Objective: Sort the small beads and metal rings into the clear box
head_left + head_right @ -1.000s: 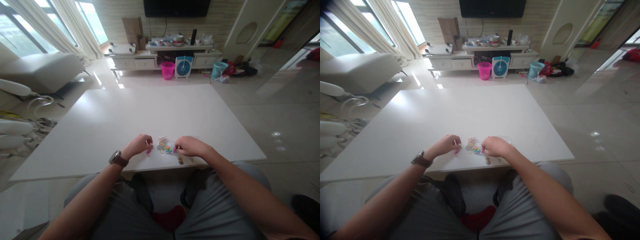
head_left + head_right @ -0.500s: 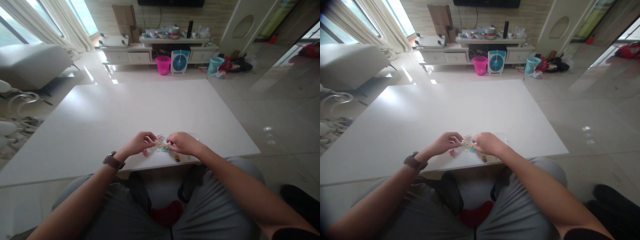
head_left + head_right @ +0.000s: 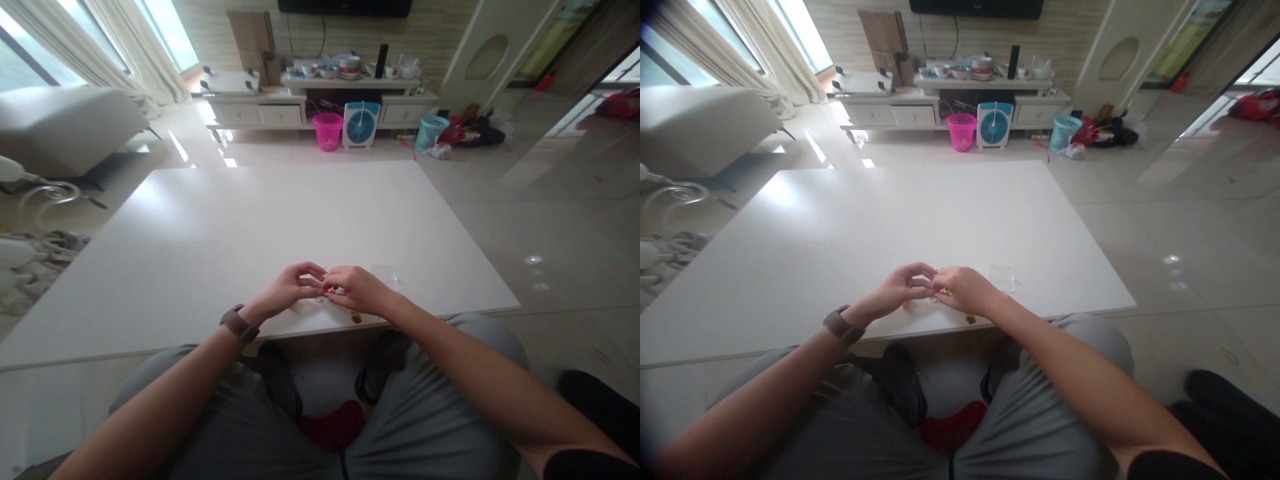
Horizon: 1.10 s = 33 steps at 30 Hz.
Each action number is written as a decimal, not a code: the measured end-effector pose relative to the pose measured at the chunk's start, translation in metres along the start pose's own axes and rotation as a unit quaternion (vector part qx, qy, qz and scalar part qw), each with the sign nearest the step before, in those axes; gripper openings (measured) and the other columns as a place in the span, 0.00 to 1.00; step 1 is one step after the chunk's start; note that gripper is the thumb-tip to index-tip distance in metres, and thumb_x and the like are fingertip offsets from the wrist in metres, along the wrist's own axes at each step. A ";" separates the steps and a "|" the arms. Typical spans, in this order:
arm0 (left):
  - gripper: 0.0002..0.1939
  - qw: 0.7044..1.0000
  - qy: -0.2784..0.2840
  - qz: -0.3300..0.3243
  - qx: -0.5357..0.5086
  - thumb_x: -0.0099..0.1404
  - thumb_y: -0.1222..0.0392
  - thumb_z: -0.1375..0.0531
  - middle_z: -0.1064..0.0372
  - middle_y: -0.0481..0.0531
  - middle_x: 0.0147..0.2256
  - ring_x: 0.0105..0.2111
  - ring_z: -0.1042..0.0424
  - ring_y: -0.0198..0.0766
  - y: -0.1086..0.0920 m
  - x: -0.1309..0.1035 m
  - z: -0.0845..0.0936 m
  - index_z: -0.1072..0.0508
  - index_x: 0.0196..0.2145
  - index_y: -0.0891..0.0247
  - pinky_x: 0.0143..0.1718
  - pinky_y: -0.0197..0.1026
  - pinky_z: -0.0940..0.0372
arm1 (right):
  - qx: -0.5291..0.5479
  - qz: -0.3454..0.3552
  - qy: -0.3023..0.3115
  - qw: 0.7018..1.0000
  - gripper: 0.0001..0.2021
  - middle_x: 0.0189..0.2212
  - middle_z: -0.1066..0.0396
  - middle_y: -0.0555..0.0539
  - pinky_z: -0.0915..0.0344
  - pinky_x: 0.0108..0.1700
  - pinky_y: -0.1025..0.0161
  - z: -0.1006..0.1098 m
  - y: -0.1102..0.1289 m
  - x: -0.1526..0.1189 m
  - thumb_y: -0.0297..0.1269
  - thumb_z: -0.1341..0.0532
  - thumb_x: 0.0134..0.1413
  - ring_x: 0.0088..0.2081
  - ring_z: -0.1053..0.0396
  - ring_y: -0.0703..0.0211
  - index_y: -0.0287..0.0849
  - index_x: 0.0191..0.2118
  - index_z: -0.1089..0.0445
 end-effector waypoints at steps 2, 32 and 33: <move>0.21 1.000 -0.006 0.001 0.000 0.55 0.56 0.30 0.25 0.56 0.40 0.42 0.24 0.43 0.000 0.001 0.001 0.28 0.43 0.66 0.43 0.44 0.29 | -0.015 -0.008 0.008 1.000 0.08 0.35 0.27 0.45 0.41 0.42 0.65 0.004 -0.002 -0.001 0.34 0.43 0.63 0.37 0.32 0.59 0.39 0.37 0.27; 0.14 0.993 -0.035 -0.004 0.115 0.58 0.55 0.35 0.25 0.55 0.39 0.37 0.26 0.39 -0.003 0.002 0.011 0.27 0.40 0.65 0.35 0.40 0.30 | -0.199 -0.199 0.211 0.936 0.13 0.38 0.22 0.32 0.34 0.42 0.63 -0.027 -0.044 -0.015 0.37 0.34 0.55 0.41 0.24 0.47 0.35 0.44 0.21; 0.14 0.993 -0.036 -0.004 0.112 0.58 0.55 0.35 0.25 0.54 0.39 0.37 0.26 0.39 -0.003 0.002 0.011 0.26 0.40 0.65 0.36 0.40 0.30 | -0.199 -0.197 0.208 0.937 0.13 0.37 0.22 0.33 0.34 0.42 0.63 -0.026 -0.043 -0.015 0.36 0.35 0.55 0.41 0.24 0.47 0.35 0.44 0.21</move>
Point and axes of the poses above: each hand's wrist, its own x-axis towards the middle knuckle, its own z-axis out of the back of the hand, y = z × x, the point moved 10 cm from there along x, towards the middle knuckle
